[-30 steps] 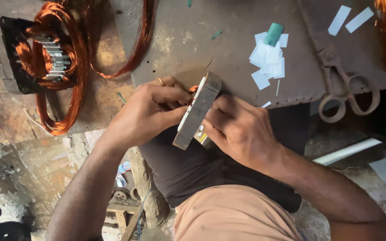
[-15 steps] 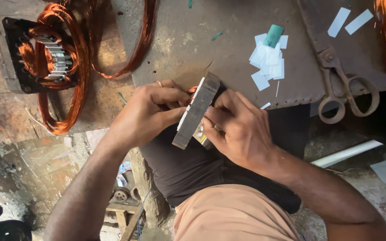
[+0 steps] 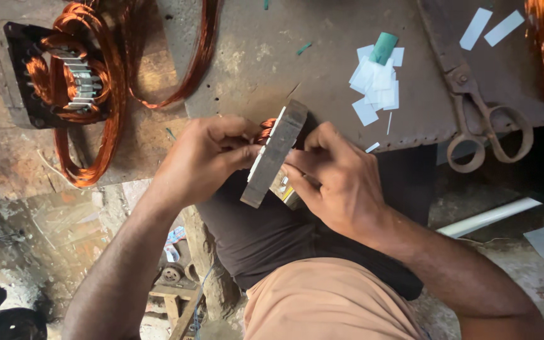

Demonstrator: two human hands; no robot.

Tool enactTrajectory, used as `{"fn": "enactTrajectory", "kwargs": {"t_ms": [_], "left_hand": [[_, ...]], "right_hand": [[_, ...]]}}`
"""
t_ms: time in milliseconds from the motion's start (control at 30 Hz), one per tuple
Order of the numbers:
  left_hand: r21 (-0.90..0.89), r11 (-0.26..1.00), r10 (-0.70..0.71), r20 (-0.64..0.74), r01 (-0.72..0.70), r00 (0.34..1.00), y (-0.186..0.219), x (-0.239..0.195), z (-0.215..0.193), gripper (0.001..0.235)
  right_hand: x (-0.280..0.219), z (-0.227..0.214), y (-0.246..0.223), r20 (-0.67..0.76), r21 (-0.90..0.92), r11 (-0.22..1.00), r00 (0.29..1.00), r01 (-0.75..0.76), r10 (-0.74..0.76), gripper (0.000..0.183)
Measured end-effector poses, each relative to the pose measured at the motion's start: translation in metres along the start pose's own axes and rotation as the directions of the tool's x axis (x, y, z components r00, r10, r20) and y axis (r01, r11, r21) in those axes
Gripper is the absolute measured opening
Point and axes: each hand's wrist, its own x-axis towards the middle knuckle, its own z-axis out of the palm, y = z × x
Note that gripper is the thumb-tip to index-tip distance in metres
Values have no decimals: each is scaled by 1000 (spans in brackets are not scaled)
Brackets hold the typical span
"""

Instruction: The person winds copper wire around a stator core and inserts white insulation paper into the slots by hand and using a thin metal tool. They manipulate the motor components on a workbench, occasionally using scissors to cut material.

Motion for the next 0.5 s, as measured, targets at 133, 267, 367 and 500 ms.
{"fn": "enactTrajectory", "kwargs": {"t_ms": [133, 267, 367, 500], "left_hand": [[4, 1000, 8, 49, -8, 999, -2, 2, -5, 17], [223, 975, 22, -9, -20, 1000, 1, -1, -5, 18], [175, 984, -15, -18, 18, 1000, 1, 0, -4, 14], [60, 996, 67, -3, -67, 998, -4, -2, -4, 16]], "right_hand": [[1, -2, 2, 41, -24, 1000, 999, 5, -4, 18], [1, 1, 1, 3, 18, 999, 999, -43, 43, 15], [-1, 3, -1, -34, 54, 996, 997, -70, 72, 14], [-1, 2, -2, -18, 30, 999, 1000, -24, 24, 14]]}}
